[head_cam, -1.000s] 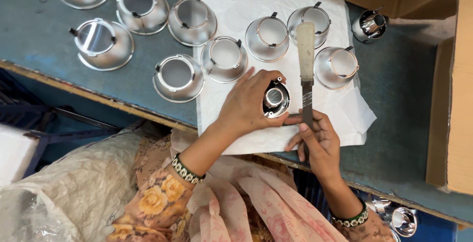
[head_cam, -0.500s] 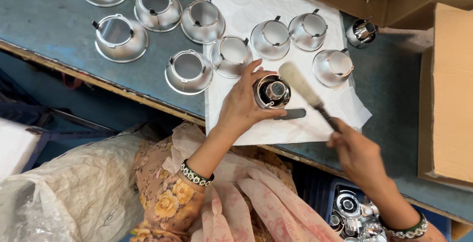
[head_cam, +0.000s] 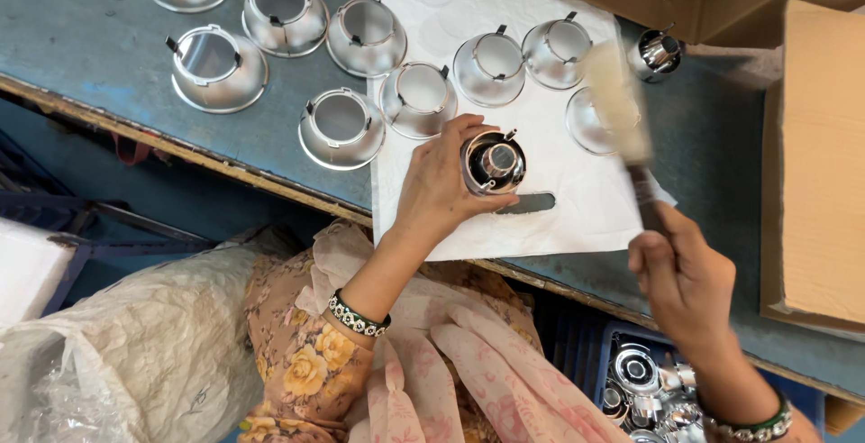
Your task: The person cleans metallic reflectors with a small cloth and then inserts light components into the center of each reflector, using a long thin tool to press components into place.
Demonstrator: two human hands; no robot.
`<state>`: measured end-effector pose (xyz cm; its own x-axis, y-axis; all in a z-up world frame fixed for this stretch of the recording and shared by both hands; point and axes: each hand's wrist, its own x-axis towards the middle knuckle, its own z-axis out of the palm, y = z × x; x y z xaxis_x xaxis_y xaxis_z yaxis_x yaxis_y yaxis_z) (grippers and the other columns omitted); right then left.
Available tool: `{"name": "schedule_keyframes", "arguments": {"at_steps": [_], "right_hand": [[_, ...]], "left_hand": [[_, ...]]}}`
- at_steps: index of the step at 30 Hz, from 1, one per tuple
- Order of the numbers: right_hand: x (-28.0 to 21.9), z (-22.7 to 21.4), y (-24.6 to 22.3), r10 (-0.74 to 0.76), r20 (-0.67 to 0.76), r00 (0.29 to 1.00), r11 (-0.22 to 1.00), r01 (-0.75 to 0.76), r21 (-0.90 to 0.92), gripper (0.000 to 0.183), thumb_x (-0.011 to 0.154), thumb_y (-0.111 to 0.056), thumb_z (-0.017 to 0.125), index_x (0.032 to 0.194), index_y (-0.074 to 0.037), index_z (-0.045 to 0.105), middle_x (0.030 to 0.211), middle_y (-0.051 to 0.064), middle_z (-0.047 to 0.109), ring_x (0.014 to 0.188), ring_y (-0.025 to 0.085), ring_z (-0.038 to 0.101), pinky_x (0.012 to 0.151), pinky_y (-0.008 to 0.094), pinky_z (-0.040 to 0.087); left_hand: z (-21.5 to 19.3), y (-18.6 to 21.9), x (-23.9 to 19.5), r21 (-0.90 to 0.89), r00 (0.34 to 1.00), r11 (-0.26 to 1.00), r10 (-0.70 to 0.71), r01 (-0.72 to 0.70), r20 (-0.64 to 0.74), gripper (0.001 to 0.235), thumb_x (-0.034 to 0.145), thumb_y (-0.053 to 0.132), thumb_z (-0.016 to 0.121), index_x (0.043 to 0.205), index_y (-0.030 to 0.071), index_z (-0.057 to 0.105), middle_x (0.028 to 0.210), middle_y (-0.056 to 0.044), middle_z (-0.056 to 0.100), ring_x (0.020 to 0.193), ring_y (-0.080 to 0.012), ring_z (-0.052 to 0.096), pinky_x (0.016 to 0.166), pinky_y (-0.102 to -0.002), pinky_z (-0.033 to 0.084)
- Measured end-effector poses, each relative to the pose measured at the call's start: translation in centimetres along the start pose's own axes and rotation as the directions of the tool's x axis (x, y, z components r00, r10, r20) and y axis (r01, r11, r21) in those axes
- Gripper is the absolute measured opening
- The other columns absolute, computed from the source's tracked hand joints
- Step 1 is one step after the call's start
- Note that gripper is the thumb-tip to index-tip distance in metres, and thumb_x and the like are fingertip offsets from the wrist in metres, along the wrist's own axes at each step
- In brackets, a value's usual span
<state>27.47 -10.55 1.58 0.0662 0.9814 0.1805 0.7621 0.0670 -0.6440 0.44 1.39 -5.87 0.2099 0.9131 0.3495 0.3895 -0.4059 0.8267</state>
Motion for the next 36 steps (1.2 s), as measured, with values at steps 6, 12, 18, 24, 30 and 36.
{"name": "schedule_keyframes", "arguments": {"at_steps": [6,12,18,24,30,36], "right_hand": [[-3.1,3.9,-0.1,0.324,0.303,0.896,0.889,-0.398,0.228,0.059,0.099,-0.014,0.05,0.157,-0.011,0.038,0.067,0.001,0.058,0.043,0.009,0.053,0.038,0.025,0.046],[-3.7,2.4,0.1,0.09,-0.007,0.996,0.977,-0.087,0.197,0.054,0.106,-0.013,0.044,0.158,-0.006,0.035,0.072,0.0,0.059,0.046,0.007,0.051,0.038,0.022,0.043],[-4.0,6.9,0.1,0.116,0.2,0.973,0.975,-0.15,0.164,0.055,0.107,-0.014,0.045,0.16,-0.01,0.032,0.069,-0.002,0.053,0.05,0.005,0.049,0.045,0.021,0.043],[-4.1,3.8,-1.8,0.328,0.29,0.899,0.778,-0.431,0.457,0.06,0.103,-0.014,0.042,0.161,-0.015,0.029,0.065,0.001,0.046,0.038,0.008,0.041,0.033,0.022,0.036],[-4.6,7.0,-1.6,0.179,0.154,0.972,0.845,-0.232,0.482,0.06,0.104,-0.016,0.041,0.161,-0.012,0.021,0.068,0.001,0.052,0.038,0.008,0.045,0.03,0.022,0.041],[-3.9,6.0,-1.4,0.198,0.301,0.933,0.56,-0.36,0.746,0.061,0.105,-0.018,0.045,0.162,-0.008,0.026,0.066,0.003,0.05,0.039,0.009,0.046,0.034,0.022,0.039]], "left_hand": [[0.7,1.3,-0.7,0.18,1.0,0.984,0.009,-0.006,-0.019,0.103,0.063,0.059,0.087,0.143,0.008,0.047,0.122,-0.012,0.052,0.115,-0.0295,0.052,0.094,-0.046,0.04],[0.4,1.3,-1.4,0.206,0.994,0.973,0.108,-0.103,-0.01,0.095,0.081,0.061,0.078,0.147,0.004,0.042,0.131,-0.014,0.052,0.118,-0.0298,0.051,0.097,-0.046,0.038],[0.2,1.3,-1.4,0.187,0.992,0.976,0.122,-0.115,-0.025,0.091,0.082,0.058,0.078,0.146,0.004,0.043,0.129,-0.014,0.052,0.118,-0.0306,0.05,0.097,-0.045,0.037],[0.2,1.4,-1.5,0.202,0.993,0.973,0.117,-0.112,-0.012,0.089,0.083,0.057,0.079,0.146,0.005,0.043,0.127,-0.014,0.052,0.117,-0.0304,0.05,0.096,-0.046,0.036],[0.6,1.1,-1.6,0.193,0.99,0.974,0.134,-0.122,-0.048,0.09,0.081,0.057,0.081,0.146,0.006,0.043,0.13,-0.015,0.05,0.118,-0.0317,0.051,0.095,-0.046,0.039],[-0.6,1.5,-0.1,-0.015,0.998,0.998,0.06,-0.06,-0.002,0.098,0.074,0.047,0.089,0.149,0.01,0.038,0.128,-0.015,0.053,0.119,-0.0333,0.057,0.1,-0.047,0.046]]}}
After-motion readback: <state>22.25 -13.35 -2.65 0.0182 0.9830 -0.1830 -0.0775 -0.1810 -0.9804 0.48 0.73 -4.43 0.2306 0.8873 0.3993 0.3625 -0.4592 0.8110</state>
